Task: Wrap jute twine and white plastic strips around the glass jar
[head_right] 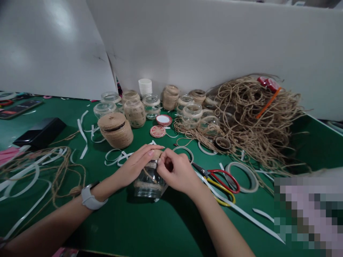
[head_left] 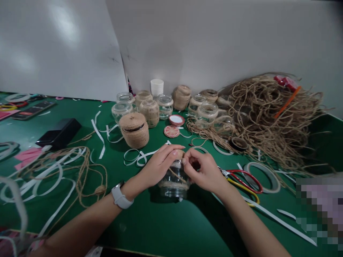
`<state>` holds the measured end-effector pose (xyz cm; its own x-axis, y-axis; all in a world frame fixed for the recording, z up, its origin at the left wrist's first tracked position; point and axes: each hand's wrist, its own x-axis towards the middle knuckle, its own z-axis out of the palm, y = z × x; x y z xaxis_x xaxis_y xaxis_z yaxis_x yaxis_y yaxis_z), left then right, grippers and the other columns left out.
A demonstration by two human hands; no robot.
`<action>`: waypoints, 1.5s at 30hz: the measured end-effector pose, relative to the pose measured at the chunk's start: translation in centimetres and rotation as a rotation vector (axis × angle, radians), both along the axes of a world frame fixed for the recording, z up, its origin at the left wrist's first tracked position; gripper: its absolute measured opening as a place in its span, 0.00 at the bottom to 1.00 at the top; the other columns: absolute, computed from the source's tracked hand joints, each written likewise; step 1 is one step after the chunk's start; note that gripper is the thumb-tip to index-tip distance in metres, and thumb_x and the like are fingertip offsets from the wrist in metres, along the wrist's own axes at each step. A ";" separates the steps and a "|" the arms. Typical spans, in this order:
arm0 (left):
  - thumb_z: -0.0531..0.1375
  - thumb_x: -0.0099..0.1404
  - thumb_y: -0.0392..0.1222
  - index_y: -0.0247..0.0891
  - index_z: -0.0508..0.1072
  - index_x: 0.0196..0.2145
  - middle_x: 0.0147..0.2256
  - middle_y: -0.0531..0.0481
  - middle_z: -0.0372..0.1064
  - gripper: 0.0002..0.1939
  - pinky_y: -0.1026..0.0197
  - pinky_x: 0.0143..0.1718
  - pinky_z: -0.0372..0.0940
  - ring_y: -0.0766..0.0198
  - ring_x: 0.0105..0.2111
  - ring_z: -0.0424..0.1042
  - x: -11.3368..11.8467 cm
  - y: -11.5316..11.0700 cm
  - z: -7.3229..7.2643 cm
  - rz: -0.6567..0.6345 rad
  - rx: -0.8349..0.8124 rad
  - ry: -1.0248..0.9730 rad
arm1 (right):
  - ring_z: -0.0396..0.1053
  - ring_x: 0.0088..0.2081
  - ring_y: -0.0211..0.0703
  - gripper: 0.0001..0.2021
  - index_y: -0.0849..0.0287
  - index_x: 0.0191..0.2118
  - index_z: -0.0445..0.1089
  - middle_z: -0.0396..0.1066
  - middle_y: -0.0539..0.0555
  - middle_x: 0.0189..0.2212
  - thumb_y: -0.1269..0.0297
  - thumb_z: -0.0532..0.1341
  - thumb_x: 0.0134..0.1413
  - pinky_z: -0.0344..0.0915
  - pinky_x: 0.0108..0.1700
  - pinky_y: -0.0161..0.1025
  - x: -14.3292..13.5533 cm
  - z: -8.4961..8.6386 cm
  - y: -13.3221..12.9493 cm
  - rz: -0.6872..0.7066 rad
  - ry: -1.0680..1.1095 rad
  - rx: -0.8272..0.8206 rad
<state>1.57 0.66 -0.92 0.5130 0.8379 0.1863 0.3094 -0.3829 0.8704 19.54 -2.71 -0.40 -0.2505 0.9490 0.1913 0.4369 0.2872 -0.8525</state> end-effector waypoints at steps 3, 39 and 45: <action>0.46 0.76 0.48 0.39 0.71 0.54 0.51 0.44 0.71 0.19 0.52 0.60 0.58 0.54 0.54 0.67 0.0 0.0 0.1 -0.007 0.003 0.007 | 0.62 0.19 0.34 0.08 0.55 0.28 0.60 0.62 0.45 0.19 0.63 0.59 0.55 0.58 0.22 0.32 0.2 -0.4 0.1 0.025 0.069 -0.064; 0.47 0.75 0.48 0.41 0.72 0.52 0.48 0.44 0.72 0.18 0.49 0.58 0.61 0.53 0.51 0.69 0.1 0.1 0.1 0.009 0.003 0.019 | 0.64 0.18 0.32 0.20 0.57 0.28 0.62 0.63 0.43 0.19 0.47 0.66 0.52 0.62 0.20 0.30 0.7 -0.1 0.7 0.080 0.274 -0.294; 0.47 0.75 0.47 0.40 0.71 0.53 0.50 0.44 0.71 0.18 0.49 0.59 0.59 0.54 0.53 0.68 0.1 0.1 0.2 0.004 -0.002 0.020 | 0.63 0.19 0.33 0.11 0.56 0.26 0.63 0.64 0.44 0.18 0.60 0.65 0.53 0.60 0.23 0.31 0.7 0.0 0.6 0.062 0.138 -0.143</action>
